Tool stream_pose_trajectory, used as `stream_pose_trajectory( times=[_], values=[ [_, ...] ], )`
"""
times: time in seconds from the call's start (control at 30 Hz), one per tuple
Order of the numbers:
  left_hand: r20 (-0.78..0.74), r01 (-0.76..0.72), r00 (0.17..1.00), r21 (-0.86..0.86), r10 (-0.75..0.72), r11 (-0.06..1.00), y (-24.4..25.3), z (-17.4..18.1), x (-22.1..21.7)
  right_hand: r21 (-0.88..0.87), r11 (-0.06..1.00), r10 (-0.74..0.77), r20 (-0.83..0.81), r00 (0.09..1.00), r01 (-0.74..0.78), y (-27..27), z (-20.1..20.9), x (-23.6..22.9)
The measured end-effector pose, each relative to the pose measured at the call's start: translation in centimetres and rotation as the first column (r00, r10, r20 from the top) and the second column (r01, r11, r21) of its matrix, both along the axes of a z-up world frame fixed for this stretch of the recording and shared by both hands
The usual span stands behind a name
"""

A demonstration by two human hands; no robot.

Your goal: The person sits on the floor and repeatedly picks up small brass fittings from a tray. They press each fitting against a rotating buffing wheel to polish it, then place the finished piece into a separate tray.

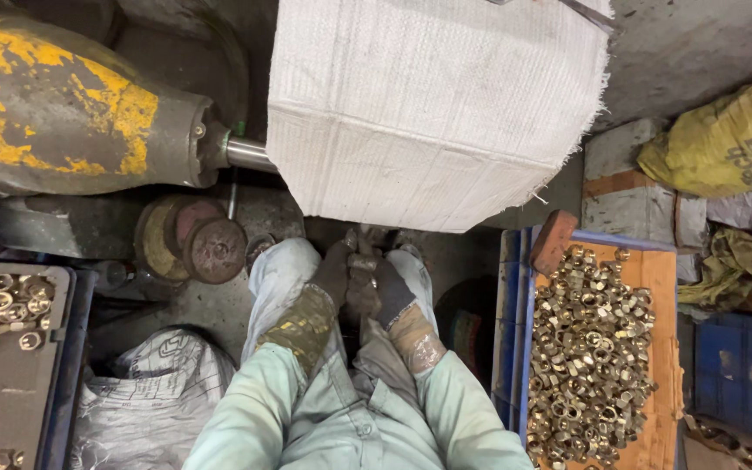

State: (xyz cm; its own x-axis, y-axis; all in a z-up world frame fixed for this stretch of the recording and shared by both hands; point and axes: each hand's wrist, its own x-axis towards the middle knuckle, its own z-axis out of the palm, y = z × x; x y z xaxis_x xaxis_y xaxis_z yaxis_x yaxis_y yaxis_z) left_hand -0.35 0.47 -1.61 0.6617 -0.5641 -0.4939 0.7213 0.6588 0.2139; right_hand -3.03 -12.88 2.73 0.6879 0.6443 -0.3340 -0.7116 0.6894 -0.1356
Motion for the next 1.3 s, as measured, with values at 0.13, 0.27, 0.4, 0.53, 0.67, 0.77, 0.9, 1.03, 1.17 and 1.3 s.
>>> stream_pose_trajectory(
  times=[0.13, 0.27, 0.4, 0.53, 0.67, 0.77, 0.9, 1.03, 1.17, 1.3],
  values=[
    [0.822, -0.393, 0.522, 0.47, -0.229, 0.791, 2.1, 1.5, -0.4, -0.398, 0.917, -0.059, -0.093, 0.994, 0.018, 0.9, 3.2, 0.8],
    [0.497, -0.22, 0.794, 0.77, -0.349, 0.598, 2.2, 3.6, -0.7, -0.845, 0.513, 0.028, -0.159, 0.987, -0.151, 1.6, 6.2, 0.4],
    [-0.031, 0.026, 0.999, 0.248, -0.019, 0.969, -0.2, 3.9, 0.3, -0.678, 0.735, -0.163, -0.182, 0.97, -0.004, 0.7, 5.9, -0.1],
    [-0.107, -0.008, 0.994, -0.081, -0.001, 0.997, -0.6, 1.3, 0.2, -0.691, 0.675, 0.038, 0.384, 0.923, 0.26, 0.1, 3.0, -0.7],
    [-0.105, 0.02, 0.994, 0.003, -0.019, 1.0, 0.3, -1.2, 0.7, -0.254, 0.965, -0.093, -0.116, 0.989, 0.061, 0.9, 2.0, 0.7],
    [0.028, -0.068, 0.998, 0.338, 0.062, 0.939, 0.9, -1.8, 0.6, -0.629, 0.764, 0.055, -0.16, 0.986, -0.145, 1.4, 3.3, 1.5],
    [0.167, -0.144, 0.982, 0.391, 0.084, 0.909, 0.5, -1.2, 0.0, -0.893, 0.437, 0.084, -0.078, 0.993, -0.107, 1.6, 4.4, 0.2],
    [-0.035, -0.057, 0.997, 0.214, 0.066, 0.975, -0.9, 0.0, -0.3, -0.674, 0.719, 0.078, 0.322, 0.944, 0.171, -0.3, 3.3, -0.8],
    [0.004, -0.041, 0.999, 0.152, 0.04, 0.988, -0.8, 0.6, 0.0, -0.674, 0.715, 0.011, 0.275, 0.961, 0.185, -0.8, 1.1, -0.4],
    [-0.09, -0.041, 0.995, -0.079, 0.034, 0.996, 0.9, 2.4, 0.5, -0.416, 0.907, -0.14, -0.152, 0.978, 0.066, 0.6, 1.6, 0.8]
  ],
)
